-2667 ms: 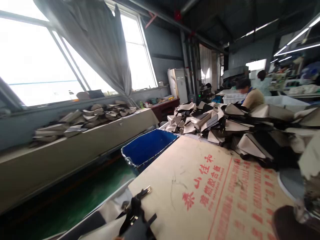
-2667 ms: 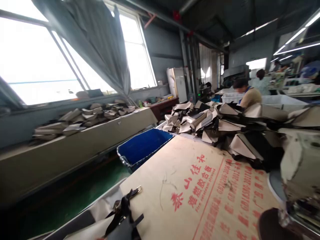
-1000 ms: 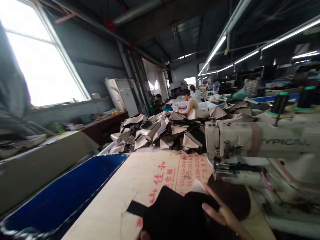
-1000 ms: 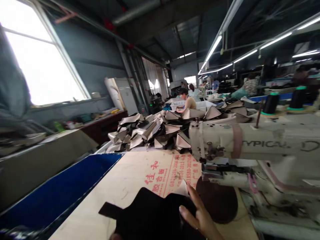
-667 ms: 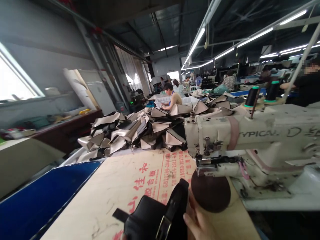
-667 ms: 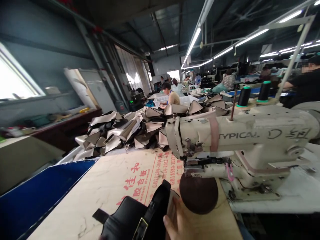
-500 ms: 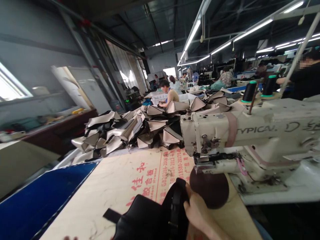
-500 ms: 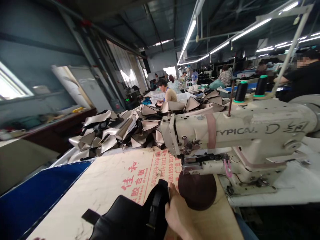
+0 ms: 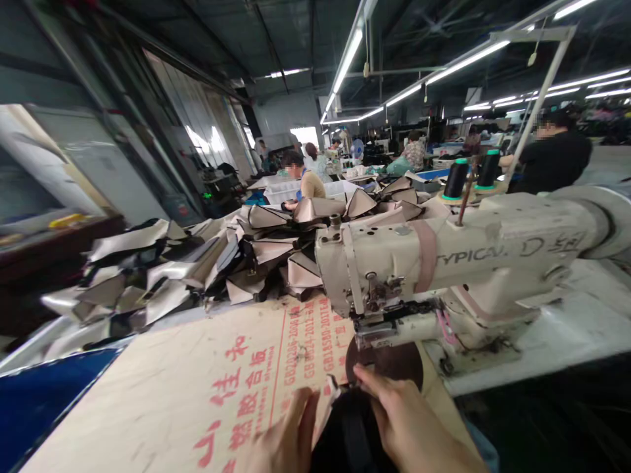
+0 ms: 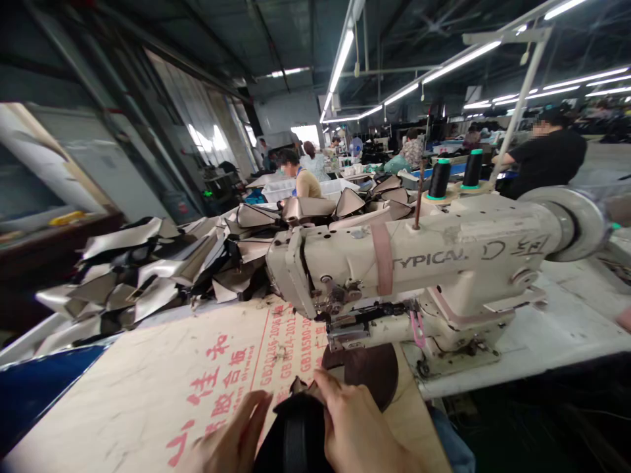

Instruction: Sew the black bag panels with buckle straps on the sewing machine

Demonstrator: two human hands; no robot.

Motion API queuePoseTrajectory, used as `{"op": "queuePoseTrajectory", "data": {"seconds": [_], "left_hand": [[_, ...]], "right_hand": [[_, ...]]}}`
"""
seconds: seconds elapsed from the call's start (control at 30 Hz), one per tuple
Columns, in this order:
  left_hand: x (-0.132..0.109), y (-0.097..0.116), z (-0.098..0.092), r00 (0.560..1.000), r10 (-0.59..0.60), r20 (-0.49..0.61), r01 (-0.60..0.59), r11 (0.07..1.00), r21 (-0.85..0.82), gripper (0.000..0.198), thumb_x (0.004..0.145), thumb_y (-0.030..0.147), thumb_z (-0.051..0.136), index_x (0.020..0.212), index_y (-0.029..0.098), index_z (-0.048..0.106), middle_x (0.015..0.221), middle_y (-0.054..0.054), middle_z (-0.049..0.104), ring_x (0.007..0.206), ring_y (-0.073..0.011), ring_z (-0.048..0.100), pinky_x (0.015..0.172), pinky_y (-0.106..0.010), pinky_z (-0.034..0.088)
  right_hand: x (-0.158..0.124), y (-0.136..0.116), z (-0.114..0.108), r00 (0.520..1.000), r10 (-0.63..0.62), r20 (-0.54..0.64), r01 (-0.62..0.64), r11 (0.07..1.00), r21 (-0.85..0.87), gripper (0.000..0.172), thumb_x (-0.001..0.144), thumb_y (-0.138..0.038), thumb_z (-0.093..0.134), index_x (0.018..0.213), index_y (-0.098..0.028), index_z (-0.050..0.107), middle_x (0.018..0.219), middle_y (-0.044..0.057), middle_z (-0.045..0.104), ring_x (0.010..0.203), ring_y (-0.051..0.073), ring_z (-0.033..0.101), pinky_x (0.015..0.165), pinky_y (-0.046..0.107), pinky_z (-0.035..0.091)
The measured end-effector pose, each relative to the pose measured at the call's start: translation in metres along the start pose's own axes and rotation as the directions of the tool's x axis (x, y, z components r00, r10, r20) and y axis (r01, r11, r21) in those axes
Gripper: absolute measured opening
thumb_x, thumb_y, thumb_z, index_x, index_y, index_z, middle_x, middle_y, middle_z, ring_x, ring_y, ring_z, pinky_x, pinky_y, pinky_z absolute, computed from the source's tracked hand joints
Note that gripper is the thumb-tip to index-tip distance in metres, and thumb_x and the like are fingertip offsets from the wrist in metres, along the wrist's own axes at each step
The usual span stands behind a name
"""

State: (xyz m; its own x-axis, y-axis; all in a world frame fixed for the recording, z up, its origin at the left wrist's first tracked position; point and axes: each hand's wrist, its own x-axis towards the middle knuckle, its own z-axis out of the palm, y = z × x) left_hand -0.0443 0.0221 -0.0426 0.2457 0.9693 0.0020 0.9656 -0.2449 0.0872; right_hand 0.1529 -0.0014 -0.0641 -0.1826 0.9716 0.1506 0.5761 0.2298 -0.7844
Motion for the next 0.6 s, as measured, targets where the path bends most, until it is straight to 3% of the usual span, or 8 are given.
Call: {"op": "queuePoseTrajectory", "data": {"seconds": [0.1, 0.2, 0.33, 0.4, 0.5, 0.6], "left_hand": [[0.023, 0.008, 0.004, 0.997, -0.013, -0.072, 0.014, 1.0, 0.014, 0.031, 0.092, 0.035, 0.029, 0.095, 0.021, 0.056, 0.056, -0.001, 0.065, 0.055, -0.0183, 0.066, 0.043, -0.02, 0.037], [0.042, 0.018, -0.002, 0.995, -0.003, -0.101, 0.006, 1.0, 0.028, 0.036, 0.092, 0.038, 0.027, 0.082, 0.02, 0.057, 0.063, -0.002, 0.066, 0.063, -0.0194, 0.067, 0.047, -0.021, 0.039], [0.042, 0.037, -0.012, 0.982, 0.133, -0.135, -0.147, 0.984, -0.102, 0.036, 0.088, 0.048, 0.036, 0.099, 0.025, 0.061, 0.095, -0.004, 0.066, 0.087, -0.0211, 0.064, 0.071, -0.03, 0.048], [0.042, 0.045, -0.008, 0.979, 0.177, -0.102, -0.198, 0.946, -0.258, 0.041, 0.084, 0.051, 0.043, 0.11, 0.025, 0.06, 0.108, -0.005, 0.063, 0.099, -0.0219, 0.059, 0.083, -0.034, 0.046], [0.05, 0.047, 0.004, 0.974, 0.226, 0.001, -0.196, 0.847, -0.494, 0.042, 0.08, 0.049, 0.05, 0.113, 0.024, 0.06, 0.115, -0.006, 0.061, 0.103, -0.0206, 0.057, 0.089, -0.032, 0.045], [0.061, 0.045, 0.01, 0.964, 0.264, 0.024, -0.21, 0.816, -0.538, 0.033, 0.078, 0.042, 0.056, 0.105, 0.025, 0.065, 0.11, -0.004, 0.064, 0.1, -0.0205, 0.059, 0.087, -0.031, 0.046]], "right_hand": [[0.009, 0.012, -0.014, 0.997, 0.075, -0.025, -0.076, 0.995, -0.06, 0.046, 0.081, -0.006, 0.035, 0.124, -0.01, 0.051, 0.115, 0.01, 0.059, 0.1, 0.022, 0.06, 0.09, 0.032, 0.045], [0.015, 0.019, -0.019, 0.996, 0.088, -0.013, -0.088, 0.991, -0.099, 0.041, 0.086, -0.011, 0.033, 0.121, -0.014, 0.054, 0.106, 0.01, 0.064, 0.095, 0.021, 0.062, 0.084, 0.028, 0.047], [0.015, 0.02, -0.019, 0.997, 0.071, 0.015, -0.068, 0.985, -0.156, 0.048, 0.08, -0.004, 0.037, 0.125, -0.015, 0.05, 0.103, 0.011, 0.065, 0.092, 0.02, 0.063, 0.079, 0.024, 0.047], [0.014, 0.021, -0.018, 0.996, 0.089, 0.021, -0.084, 0.98, -0.183, 0.052, 0.077, -0.001, 0.036, 0.126, -0.015, 0.049, 0.107, 0.011, 0.063, 0.095, 0.021, 0.062, 0.081, 0.025, 0.046], [0.013, 0.027, -0.021, 0.994, 0.099, 0.053, -0.087, 0.976, -0.198, 0.051, 0.078, 0.0, 0.034, 0.124, -0.014, 0.05, 0.11, 0.011, 0.062, 0.099, 0.021, 0.06, 0.086, 0.029, 0.045], [0.014, 0.034, -0.031, 0.997, -0.037, 0.074, 0.046, 0.992, -0.117, 0.042, 0.085, -0.008, 0.036, 0.123, -0.017, 0.051, 0.113, 0.008, 0.06, 0.105, 0.019, 0.056, 0.093, 0.03, 0.041]]}}
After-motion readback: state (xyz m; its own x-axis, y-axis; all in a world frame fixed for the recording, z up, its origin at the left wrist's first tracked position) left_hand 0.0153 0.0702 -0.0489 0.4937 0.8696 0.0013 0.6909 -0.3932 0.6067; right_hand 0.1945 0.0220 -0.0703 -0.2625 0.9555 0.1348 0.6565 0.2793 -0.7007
